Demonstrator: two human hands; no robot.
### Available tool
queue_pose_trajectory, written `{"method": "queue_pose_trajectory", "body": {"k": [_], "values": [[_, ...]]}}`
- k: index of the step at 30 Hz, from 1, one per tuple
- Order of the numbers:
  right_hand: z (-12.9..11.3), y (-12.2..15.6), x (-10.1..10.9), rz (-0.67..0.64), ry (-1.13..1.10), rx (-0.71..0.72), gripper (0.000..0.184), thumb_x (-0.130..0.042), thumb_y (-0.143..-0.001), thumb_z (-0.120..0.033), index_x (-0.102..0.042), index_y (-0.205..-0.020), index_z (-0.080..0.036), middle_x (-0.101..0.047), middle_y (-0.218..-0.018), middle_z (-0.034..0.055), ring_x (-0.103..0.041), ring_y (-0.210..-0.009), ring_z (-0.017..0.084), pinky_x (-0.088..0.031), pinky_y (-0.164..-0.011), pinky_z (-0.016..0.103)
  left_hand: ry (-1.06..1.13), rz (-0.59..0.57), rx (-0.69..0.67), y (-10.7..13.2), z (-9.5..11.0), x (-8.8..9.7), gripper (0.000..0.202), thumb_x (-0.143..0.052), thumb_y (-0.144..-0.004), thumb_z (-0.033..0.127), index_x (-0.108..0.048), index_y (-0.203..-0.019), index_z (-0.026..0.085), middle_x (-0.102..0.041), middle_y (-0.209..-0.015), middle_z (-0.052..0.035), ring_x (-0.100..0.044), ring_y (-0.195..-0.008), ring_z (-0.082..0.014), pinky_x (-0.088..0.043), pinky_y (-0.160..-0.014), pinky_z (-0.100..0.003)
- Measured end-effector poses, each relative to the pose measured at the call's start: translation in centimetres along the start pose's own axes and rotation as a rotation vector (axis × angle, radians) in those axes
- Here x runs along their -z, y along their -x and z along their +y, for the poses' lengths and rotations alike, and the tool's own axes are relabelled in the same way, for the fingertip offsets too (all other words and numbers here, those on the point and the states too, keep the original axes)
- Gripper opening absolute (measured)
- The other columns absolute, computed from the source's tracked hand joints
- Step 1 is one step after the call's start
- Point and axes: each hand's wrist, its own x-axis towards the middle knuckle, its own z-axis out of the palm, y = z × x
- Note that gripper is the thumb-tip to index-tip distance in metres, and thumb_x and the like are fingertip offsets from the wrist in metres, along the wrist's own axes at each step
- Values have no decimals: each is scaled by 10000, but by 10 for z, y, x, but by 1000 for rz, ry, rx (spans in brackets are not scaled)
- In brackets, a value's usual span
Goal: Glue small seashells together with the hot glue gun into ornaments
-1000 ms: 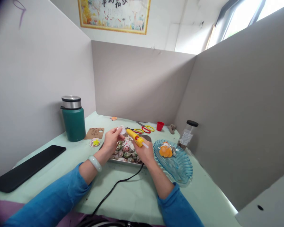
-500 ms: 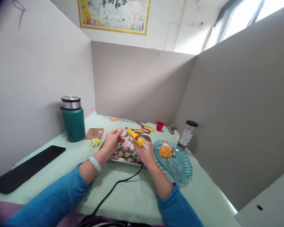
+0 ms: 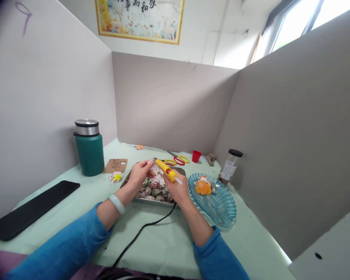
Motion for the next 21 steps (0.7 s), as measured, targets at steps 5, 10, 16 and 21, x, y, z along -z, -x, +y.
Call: {"method": "queue_pose_trajectory", "body": {"k": [5,10,16,21], "values": [[1,0,-1,-1,-13,5,270,-557,-769,-437,-588,-697,-179,-590,-593,2,-489,-534,142,-396,-524,243,12,-20,0,0,0,0,249,-680,-717,364,-624,-791,133,-588,-497,15,-534,-411,-96,-425,-437,-189],[0,0,0,-15,-8,18,260,-560,-775,-427,-571,-686,-183,-574,-588,-2,-483,-531,139,-382,-519,242,15,11,-4,1,3,-1,250,-678,-716,346,-648,-818,120,-594,-520,14,-547,-422,-93,-425,-436,-182],[2,0,0,-18,7,35,259,-560,-777,-430,-565,-681,-189,-571,-586,-3,-486,-533,144,-379,-527,248,-30,30,-28,1,3,-1,232,-671,-714,343,-649,-782,122,-578,-489,15,-553,-425,-104,-421,-433,-183],[4,0,-1,-12,8,37,261,-565,-777,-440,-566,-690,-195,-577,-578,-6,-487,-518,146,-381,-521,249,-79,23,-48,0,2,-1,213,-640,-729,332,-651,-774,124,-583,-480,6,-547,-431,-107,-414,-439,-182]]}}
